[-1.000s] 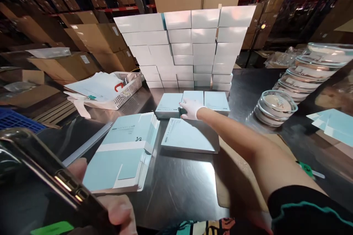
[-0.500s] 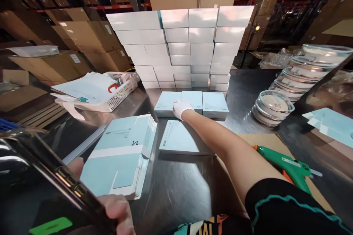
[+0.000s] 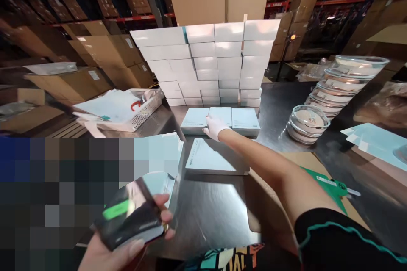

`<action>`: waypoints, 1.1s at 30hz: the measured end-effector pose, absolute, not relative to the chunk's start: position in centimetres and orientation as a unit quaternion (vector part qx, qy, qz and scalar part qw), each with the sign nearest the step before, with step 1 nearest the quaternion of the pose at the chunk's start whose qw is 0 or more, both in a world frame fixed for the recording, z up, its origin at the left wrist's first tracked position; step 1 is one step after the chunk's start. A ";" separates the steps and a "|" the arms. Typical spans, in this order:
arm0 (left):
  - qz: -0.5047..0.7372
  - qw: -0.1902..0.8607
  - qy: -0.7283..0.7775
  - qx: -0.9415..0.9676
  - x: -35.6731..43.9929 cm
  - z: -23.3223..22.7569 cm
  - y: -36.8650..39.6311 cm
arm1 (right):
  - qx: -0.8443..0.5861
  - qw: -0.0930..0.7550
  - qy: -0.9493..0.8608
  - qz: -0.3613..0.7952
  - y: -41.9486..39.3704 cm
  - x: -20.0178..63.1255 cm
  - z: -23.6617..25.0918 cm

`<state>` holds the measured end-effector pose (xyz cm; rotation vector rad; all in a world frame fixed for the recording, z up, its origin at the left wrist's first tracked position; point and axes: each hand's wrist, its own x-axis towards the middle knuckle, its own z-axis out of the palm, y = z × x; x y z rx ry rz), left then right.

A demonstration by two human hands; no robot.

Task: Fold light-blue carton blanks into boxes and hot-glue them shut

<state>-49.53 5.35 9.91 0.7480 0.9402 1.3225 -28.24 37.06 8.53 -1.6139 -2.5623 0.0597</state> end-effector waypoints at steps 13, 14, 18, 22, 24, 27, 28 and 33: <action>0.585 0.699 0.241 0.333 -49.1 7.6 6.6 | -0.417 0.192 -0.883 0.095 13.3 -15.3 1.8; 0.580 0.700 0.243 0.339 -49.1 7.6 6.2 | -0.404 0.202 -0.888 0.083 12.4 -15.4 1.4; 0.571 0.689 0.262 0.362 -49.2 7.6 5.1 | -0.354 0.201 -0.909 0.084 10.5 -16.7 0.8; 0.586 0.677 0.252 0.366 -49.5 7.6 4.1 | -0.351 0.173 -0.914 0.104 10.2 -17.9 0.4; 0.597 0.670 0.244 0.367 -49.7 7.6 3.6 | -0.356 0.156 -0.915 0.108 10.2 -18.1 0.2; 0.605 0.659 0.245 0.373 -50.0 7.5 3.3 | -0.354 0.146 -0.918 0.106 10.5 -18.1 0.2; 0.605 0.656 0.247 0.377 -50.1 7.5 3.3 | -0.352 0.146 -0.919 0.105 10.5 -18.1 0.2; 0.599 0.648 0.264 0.389 -50.5 7.3 3.3 | -0.344 0.149 -0.921 0.103 10.7 -18.0 0.1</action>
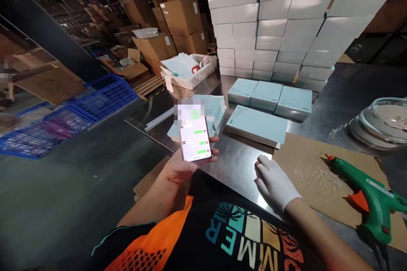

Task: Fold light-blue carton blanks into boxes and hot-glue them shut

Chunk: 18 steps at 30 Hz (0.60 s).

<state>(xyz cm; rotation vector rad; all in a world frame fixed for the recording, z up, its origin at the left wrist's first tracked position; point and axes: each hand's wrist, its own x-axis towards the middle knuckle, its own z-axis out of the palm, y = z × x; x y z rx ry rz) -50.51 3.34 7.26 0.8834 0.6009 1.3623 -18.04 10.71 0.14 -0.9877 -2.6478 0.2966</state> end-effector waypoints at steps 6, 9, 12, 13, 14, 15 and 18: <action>0.607 0.638 0.270 0.389 -51.2 7.3 3.4 | -0.334 0.145 -0.926 0.094 11.0 -17.9 -0.2; 0.620 0.625 0.286 0.378 -51.6 7.3 3.3 | -0.334 0.147 -0.927 0.092 11.2 -17.9 -0.4; 0.636 0.618 0.297 0.354 -51.7 7.3 3.2 | -0.331 0.153 -0.927 0.093 11.3 -17.8 -0.5; 0.640 0.617 0.300 0.347 -51.8 7.3 3.1 | -0.330 0.155 -0.926 0.093 11.3 -17.8 -0.5; 0.644 0.614 0.303 0.341 -51.8 7.3 3.1 | -0.330 0.156 -0.926 0.093 11.4 -17.8 -0.5; 0.647 0.610 0.308 0.338 -51.9 7.3 3.0 | -0.330 0.157 -0.926 0.092 11.4 -17.8 -0.5; 0.654 0.594 0.327 0.335 -52.6 7.0 2.6 | -0.331 0.155 -0.926 0.091 11.4 -17.8 -0.6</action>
